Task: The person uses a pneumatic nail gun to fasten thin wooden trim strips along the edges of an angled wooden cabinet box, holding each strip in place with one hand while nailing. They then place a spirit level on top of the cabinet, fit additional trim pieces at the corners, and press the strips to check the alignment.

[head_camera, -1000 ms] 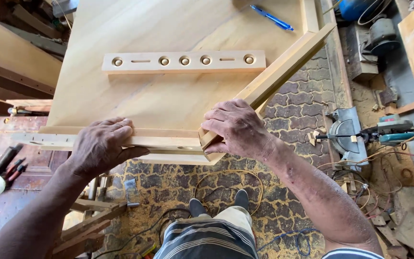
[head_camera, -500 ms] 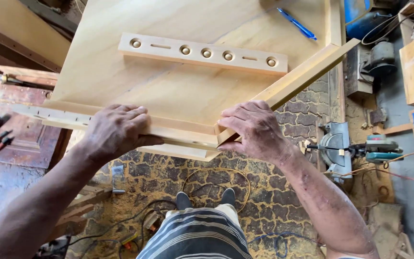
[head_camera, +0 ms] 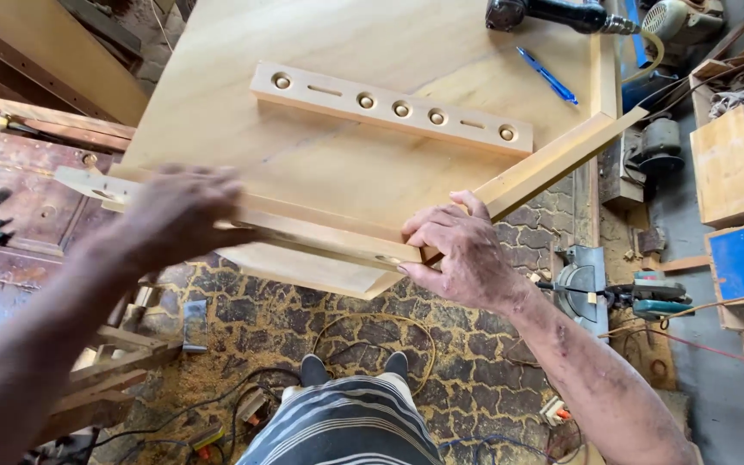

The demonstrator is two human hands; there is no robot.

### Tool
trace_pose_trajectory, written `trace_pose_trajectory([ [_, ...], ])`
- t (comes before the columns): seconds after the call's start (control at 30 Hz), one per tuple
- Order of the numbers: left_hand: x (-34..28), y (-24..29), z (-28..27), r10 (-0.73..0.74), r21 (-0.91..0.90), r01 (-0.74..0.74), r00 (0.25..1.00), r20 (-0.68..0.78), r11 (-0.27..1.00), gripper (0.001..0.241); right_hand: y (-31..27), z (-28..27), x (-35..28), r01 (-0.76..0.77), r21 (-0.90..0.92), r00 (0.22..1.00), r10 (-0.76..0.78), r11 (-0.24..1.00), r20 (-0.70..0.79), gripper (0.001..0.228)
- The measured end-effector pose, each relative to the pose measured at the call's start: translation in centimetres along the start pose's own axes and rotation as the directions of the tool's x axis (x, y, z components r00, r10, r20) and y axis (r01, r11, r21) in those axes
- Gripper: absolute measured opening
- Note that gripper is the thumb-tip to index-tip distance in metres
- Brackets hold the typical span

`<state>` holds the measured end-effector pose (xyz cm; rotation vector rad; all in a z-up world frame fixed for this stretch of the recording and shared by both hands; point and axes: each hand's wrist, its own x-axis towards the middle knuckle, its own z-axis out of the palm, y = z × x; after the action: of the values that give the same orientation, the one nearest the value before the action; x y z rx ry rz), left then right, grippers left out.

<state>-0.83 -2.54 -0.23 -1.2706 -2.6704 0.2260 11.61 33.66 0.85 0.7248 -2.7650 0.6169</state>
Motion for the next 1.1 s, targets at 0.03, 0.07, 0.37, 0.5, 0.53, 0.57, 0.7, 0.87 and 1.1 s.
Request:
trace_pose_trajectory([
  [0.03, -1.7, -2.6, 0.5, -0.068, -0.072, 0.074, 0.994, 0.08, 0.995, 0.058, 0.1, 0.1, -0.1, 0.018, -0.003, 1.0, -0.018, 1.0, -0.008, 0.019],
  [0.07, -3.5, -5.2, 0.9, -0.131, -0.138, 0.154, 0.978, 0.163, 0.978, 0.054, 0.1, 0.1, -0.2, 0.036, -0.005, 0.999, -0.036, 0.999, -0.015, 0.019],
  [0.37, -5.5, -8.0, 1.2, -0.195, 0.023, 0.198, 0.927, 0.321, 0.98, 0.051, 0.7, 0.5, -0.1, 0.096, -0.021, 0.995, -0.096, 0.995, -0.031, 0.023],
  [0.5, -5.3, -6.6, 0.4, -0.182, 0.007, 0.183, 0.974, 0.132, 0.983, 0.049, 0.9, -1.2, 0.0, 0.152, -0.053, 0.988, -0.152, 0.987, -0.001, 0.028],
  [0.53, -5.4, -6.7, 1.6, -0.077, 0.144, 0.098, 0.986, -0.147, 0.985, 0.044, 1.1, -1.6, 0.0, 0.162, -0.018, 0.986, -0.161, 0.987, 0.038, 0.033],
  [0.57, -5.7, -6.9, 2.9, 0.062, 0.295, 0.063, 0.916, -0.395, 0.953, 0.04, 1.0, -1.6, -0.1, 0.163, 0.027, 0.983, -0.165, 0.986, 0.076, 0.039],
  [0.7, -4.7, -6.5, 0.8, -0.002, -0.091, -0.009, 0.992, -0.126, 0.996, 0.045, 1.4, -1.7, 0.5, 0.12, 0.067, 0.986, -0.127, 0.99, 0.109, 0.034],
  [0.87, -5.2, -7.8, 2.7, -0.129, -0.038, 0.152, 0.929, 0.347, 0.988, 0.043, 1.5, -2.4, 1.0, 0.22, 0.113, 0.966, -0.233, 0.969, 0.113, 0.032],
  [1.1, -4.5, -6.6, 0.3, -0.076, -0.223, 0.088, 0.995, 0.064, 0.971, 0.046, 3.2, -2.5, 1.2, 0.265, 0.168, 0.952, -0.285, 0.95, 0.112, 0.035],
])
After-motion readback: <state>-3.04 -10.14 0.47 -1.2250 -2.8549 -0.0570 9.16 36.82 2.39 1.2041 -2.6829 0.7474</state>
